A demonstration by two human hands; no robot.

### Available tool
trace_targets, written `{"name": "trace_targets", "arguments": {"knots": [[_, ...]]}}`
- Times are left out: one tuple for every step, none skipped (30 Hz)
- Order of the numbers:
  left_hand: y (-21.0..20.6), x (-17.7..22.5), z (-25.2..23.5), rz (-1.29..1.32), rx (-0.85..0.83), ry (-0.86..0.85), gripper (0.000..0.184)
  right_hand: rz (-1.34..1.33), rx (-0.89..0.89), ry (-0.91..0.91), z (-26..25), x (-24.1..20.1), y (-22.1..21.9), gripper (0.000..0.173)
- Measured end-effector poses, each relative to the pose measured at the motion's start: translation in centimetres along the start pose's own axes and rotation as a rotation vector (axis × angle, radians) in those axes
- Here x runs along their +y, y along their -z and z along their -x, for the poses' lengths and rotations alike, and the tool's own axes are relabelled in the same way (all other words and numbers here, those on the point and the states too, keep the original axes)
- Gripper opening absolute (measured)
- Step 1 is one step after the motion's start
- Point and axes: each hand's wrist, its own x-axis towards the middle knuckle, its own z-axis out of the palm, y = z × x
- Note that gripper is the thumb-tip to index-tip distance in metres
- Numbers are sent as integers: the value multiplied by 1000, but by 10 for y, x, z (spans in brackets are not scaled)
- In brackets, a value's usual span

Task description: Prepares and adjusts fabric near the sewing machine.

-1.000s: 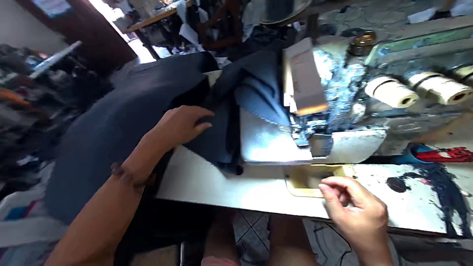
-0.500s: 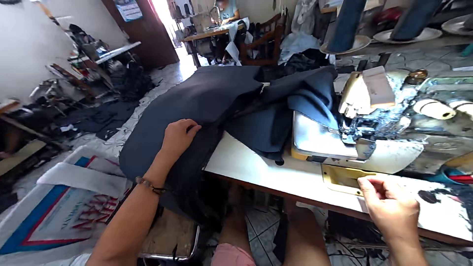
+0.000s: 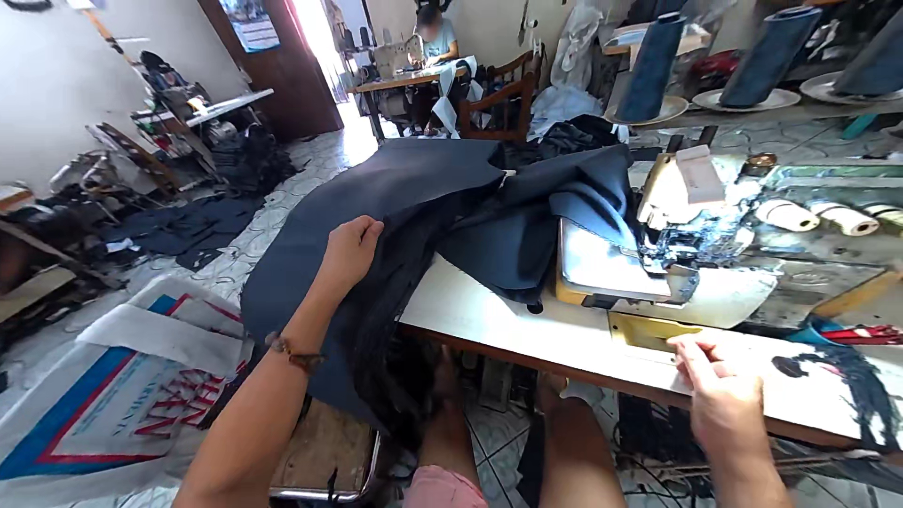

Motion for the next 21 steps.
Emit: {"name": "trace_targets", "arguments": {"knots": [[-2,9,15,28,-23,-20,36,-261,-105,-147,13,-10,-9,23],[-6,17,31,46,-72,-51,35,-429,-251,-268,29,-18,-20,26],[-11,25,48,73,-146,-74,32,-507,-415,-355,43,-25,-34,32],[-18,32,67,102,-238,-100,29,-554,-569,-408,54,-29,-50,44],[-24,40,88,127,-337,-130,28,-617,-680,-467,61,-29,-66,57],[-32,49,110,157,-432,-170,28,-692,-736,-545,66,-28,-79,68],[-40,56,132,198,-525,-218,27,-748,-742,-619,67,-29,-89,74],[-47,61,154,251,-627,-277,25,-787,-706,-673,67,-30,-96,73],[-54,64,173,312,-738,-350,23,-798,-646,-714,65,-32,-98,65],[-59,66,189,374,-868,-427,21,-775,-578,-749,62,-35,-99,54],[-64,66,201,421,-1009,-508,20,-750,-495,-783,59,-37,-99,43],[-68,67,208,448,-1150,-570,19,-724,-418,-813,58,-38,-98,33],[-71,67,211,440,-1245,-605,18,-718,-352,-837,58,-36,-98,26],[-75,68,208,387,-1244,-631,17,-712,-284,-860,60,-33,-97,22],[-81,70,200,320,-1142,-655,17,-695,-237,-869,64,-29,-96,20],[-93,73,185,267,-981,-669,19,-676,-213,-861,70,-26,-95,19],[-109,77,165,226,-813,-685,23,-651,-199,-840,76,-24,-93,19],[-129,80,144,208,-665,-697,27,-624,-190,-809,82,-22,-91,19],[-149,82,122,207,-552,-720,30,-598,-183,-767,86,-20,-89,18],[-167,85,102,220,-488,-747,34,-572,-180,-721,89,-18,-87,19],[-181,90,88,237,-461,-775,37,-545,-184,-676,90,-15,-82,19]]}}
